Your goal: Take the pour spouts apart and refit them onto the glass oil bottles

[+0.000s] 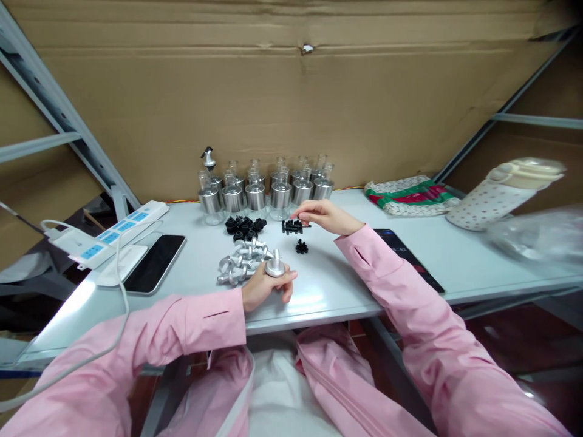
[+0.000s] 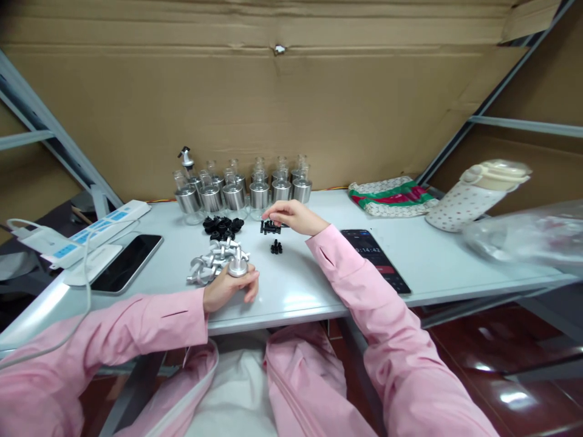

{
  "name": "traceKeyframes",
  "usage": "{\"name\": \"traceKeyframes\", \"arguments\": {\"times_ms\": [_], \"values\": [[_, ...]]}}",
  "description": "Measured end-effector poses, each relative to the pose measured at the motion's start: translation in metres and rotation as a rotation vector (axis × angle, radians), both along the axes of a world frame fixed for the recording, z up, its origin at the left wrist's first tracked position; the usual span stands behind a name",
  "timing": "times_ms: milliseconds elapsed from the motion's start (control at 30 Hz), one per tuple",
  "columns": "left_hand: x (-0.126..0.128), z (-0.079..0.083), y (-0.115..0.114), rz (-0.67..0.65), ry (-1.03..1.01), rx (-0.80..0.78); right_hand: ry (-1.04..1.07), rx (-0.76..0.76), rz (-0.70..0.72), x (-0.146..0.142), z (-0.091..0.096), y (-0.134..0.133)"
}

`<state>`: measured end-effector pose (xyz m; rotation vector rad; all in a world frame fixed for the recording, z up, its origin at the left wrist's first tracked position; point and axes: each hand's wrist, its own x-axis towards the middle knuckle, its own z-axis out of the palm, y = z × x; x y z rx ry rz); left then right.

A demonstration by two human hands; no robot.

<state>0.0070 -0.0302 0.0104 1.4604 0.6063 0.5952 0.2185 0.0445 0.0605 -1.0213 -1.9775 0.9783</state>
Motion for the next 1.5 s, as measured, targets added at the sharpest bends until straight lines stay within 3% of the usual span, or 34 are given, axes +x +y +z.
{"name": "traceKeyframes", "arguments": {"times_ms": [267,467,667,833,1200,1500], "values": [[0.001,-0.004,0.001,0.003,-0.068,-0.052,-0.289,0.064,-0.118,0.001,-0.01,0.002],[0.0,-0.004,0.0,0.009,-0.061,-0.04,-0.54,0.201,-0.186,0.002,-0.013,0.005],[0.0,-0.002,0.0,0.012,-0.043,-0.038,-0.703,0.112,-0.082,0.004,-0.024,0.009],[0.0,-0.001,0.0,0.019,-0.028,-0.038,-0.73,0.083,-0.014,0.006,-0.029,0.012],[0.001,0.001,-0.001,0.023,-0.028,-0.044,-0.742,0.163,-0.061,0.004,-0.032,0.012],[0.0,-0.001,0.0,0.016,-0.026,-0.051,-0.728,0.106,-0.04,0.004,-0.036,0.016]]}}
